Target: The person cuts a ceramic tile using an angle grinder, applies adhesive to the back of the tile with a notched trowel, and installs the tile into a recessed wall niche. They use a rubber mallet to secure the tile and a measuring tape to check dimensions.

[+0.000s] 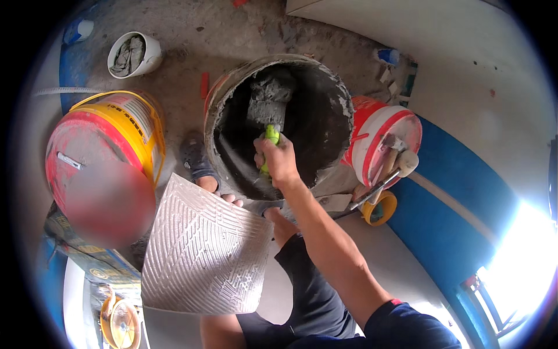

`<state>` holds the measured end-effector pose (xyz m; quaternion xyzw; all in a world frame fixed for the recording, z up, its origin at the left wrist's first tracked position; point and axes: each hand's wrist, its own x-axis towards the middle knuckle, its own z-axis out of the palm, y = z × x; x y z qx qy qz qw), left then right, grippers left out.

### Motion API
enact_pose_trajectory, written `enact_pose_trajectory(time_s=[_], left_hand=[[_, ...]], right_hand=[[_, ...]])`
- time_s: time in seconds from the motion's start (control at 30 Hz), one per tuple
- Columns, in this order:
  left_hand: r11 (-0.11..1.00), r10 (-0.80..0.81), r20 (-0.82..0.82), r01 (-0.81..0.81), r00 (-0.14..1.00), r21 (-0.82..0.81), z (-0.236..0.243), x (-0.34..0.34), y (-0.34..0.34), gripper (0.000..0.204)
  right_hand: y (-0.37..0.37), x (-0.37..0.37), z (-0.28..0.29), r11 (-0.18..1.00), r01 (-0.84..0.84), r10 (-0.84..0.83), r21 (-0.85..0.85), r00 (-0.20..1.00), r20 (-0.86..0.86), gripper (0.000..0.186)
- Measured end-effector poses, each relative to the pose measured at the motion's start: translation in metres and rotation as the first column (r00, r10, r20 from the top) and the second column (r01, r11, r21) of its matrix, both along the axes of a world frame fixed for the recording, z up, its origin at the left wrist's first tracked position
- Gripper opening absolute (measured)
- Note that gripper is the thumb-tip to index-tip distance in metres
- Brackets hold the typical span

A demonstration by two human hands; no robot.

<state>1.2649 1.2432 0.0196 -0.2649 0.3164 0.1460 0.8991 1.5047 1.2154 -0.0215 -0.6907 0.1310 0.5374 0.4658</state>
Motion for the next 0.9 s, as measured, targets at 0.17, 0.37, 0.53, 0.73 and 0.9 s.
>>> enact_pose_trajectory(time_s=[0.17,0.37,0.53,0.73,0.9], left_hand=[[0.998,0.032,0.059,-0.036,0.998,0.057,0.016,0.001,0.002,0.052],[0.959,0.183,-0.009,-0.176,0.983,0.224,0.047,0.036,-0.003,0.057],[0.935,0.351,0.062,-0.354,0.934,0.028,0.071,0.06,-0.005,0.08],[0.992,0.124,-0.041,-0.122,0.991,0.04,0.076,0.112,0.001,0.063],[0.994,0.109,-0.084,-0.108,0.99,0.012,0.088,0.123,0.017,0.063]], right_hand=[[-0.021,0.0,0.05,1.0,-0.015,0.015,0.024,1.0,-0.001,0.01],[-0.066,0.005,0.164,0.995,-0.08,0.084,0.054,0.993,-0.08,0.012],[-0.129,0.003,0.281,0.579,-0.784,0.795,-0.224,0.481,0.37,0.038],[-0.162,-0.066,0.289,0.387,-0.809,0.915,-0.443,0.277,0.293,0.026],[-0.149,-0.075,0.332,0.212,-0.866,0.975,-0.453,0.219,0.038,0.039]])
